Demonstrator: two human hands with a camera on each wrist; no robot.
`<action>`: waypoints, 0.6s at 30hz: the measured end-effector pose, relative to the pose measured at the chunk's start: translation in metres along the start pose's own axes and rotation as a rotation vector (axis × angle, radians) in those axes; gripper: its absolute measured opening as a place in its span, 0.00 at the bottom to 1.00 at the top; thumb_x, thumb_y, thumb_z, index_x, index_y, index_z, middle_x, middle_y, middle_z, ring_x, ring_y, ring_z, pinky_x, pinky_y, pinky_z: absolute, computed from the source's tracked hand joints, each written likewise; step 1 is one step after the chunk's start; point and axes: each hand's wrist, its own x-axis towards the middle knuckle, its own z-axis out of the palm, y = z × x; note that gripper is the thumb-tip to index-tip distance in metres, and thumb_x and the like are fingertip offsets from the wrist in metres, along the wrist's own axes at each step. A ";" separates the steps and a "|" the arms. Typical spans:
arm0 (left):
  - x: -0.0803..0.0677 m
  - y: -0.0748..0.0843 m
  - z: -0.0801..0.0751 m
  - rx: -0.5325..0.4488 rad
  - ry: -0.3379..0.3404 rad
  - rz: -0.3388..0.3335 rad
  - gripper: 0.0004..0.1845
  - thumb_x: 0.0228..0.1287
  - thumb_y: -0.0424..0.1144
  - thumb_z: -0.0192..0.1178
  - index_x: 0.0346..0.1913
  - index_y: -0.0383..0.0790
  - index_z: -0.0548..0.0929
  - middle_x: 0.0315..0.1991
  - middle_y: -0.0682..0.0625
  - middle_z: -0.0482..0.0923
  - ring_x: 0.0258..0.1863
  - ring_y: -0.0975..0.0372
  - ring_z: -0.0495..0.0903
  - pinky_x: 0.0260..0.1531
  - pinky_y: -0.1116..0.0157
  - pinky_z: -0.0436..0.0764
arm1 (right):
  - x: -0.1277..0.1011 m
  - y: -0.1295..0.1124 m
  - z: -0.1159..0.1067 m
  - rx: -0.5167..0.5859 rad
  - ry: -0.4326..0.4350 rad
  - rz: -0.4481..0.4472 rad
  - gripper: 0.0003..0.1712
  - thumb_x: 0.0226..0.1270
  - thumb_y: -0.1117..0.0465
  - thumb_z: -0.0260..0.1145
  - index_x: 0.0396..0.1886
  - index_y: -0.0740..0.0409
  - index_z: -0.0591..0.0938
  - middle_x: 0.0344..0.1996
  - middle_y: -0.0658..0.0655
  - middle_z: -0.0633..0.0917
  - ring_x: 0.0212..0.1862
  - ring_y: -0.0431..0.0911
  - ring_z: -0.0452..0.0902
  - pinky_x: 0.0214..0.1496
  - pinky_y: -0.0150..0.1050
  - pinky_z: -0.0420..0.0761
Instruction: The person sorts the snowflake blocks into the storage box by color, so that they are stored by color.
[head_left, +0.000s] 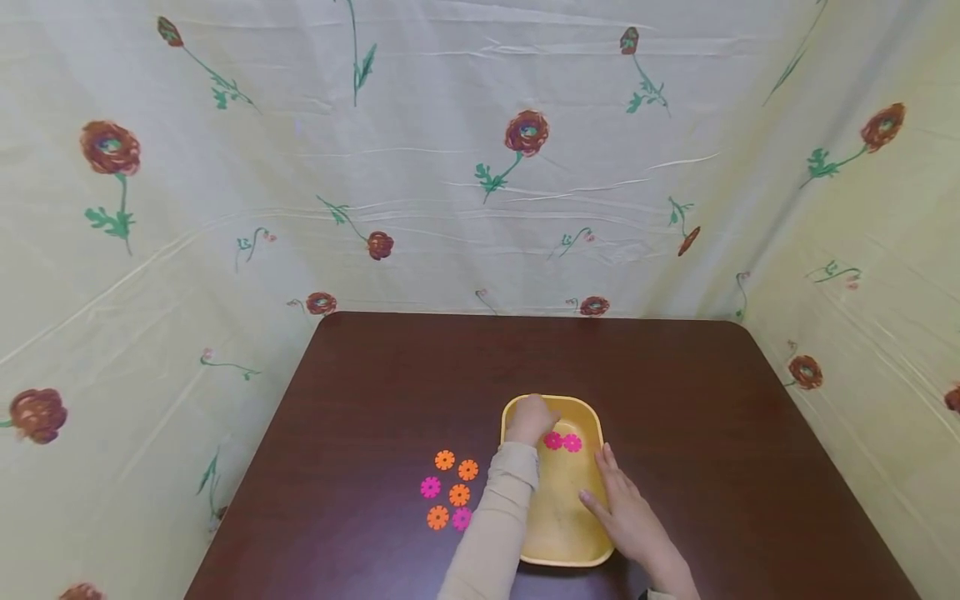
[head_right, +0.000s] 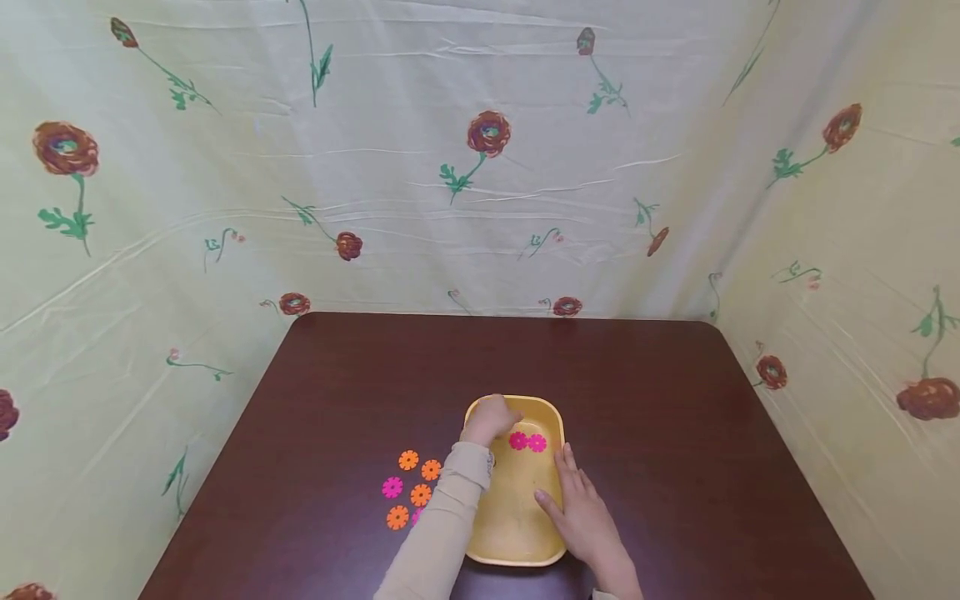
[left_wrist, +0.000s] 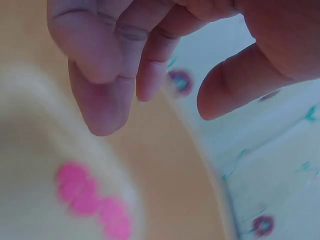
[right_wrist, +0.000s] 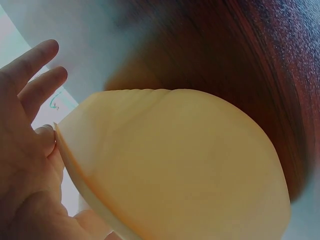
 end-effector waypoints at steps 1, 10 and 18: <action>0.000 0.002 -0.005 -0.006 0.010 0.007 0.14 0.56 0.46 0.61 0.24 0.37 0.81 0.24 0.47 0.78 0.22 0.59 0.74 0.20 0.62 0.73 | 0.000 0.000 0.000 0.000 0.000 -0.001 0.39 0.67 0.48 0.55 0.69 0.64 0.54 0.70 0.62 0.50 0.64 0.66 0.56 0.60 0.63 0.57; -0.005 -0.001 -0.044 -0.086 0.118 0.000 0.13 0.60 0.49 0.58 0.36 0.41 0.81 0.31 0.49 0.81 0.30 0.57 0.79 0.28 0.59 0.76 | -0.001 -0.003 -0.001 0.017 -0.006 0.010 0.39 0.67 0.48 0.55 0.69 0.64 0.54 0.70 0.63 0.50 0.65 0.67 0.55 0.60 0.63 0.56; -0.015 -0.036 -0.060 -0.051 0.242 0.013 0.11 0.61 0.47 0.58 0.37 0.42 0.80 0.29 0.49 0.81 0.27 0.56 0.79 0.26 0.58 0.76 | -0.001 -0.003 0.000 0.011 -0.013 0.006 0.40 0.67 0.47 0.54 0.70 0.64 0.53 0.70 0.63 0.49 0.64 0.68 0.55 0.59 0.64 0.57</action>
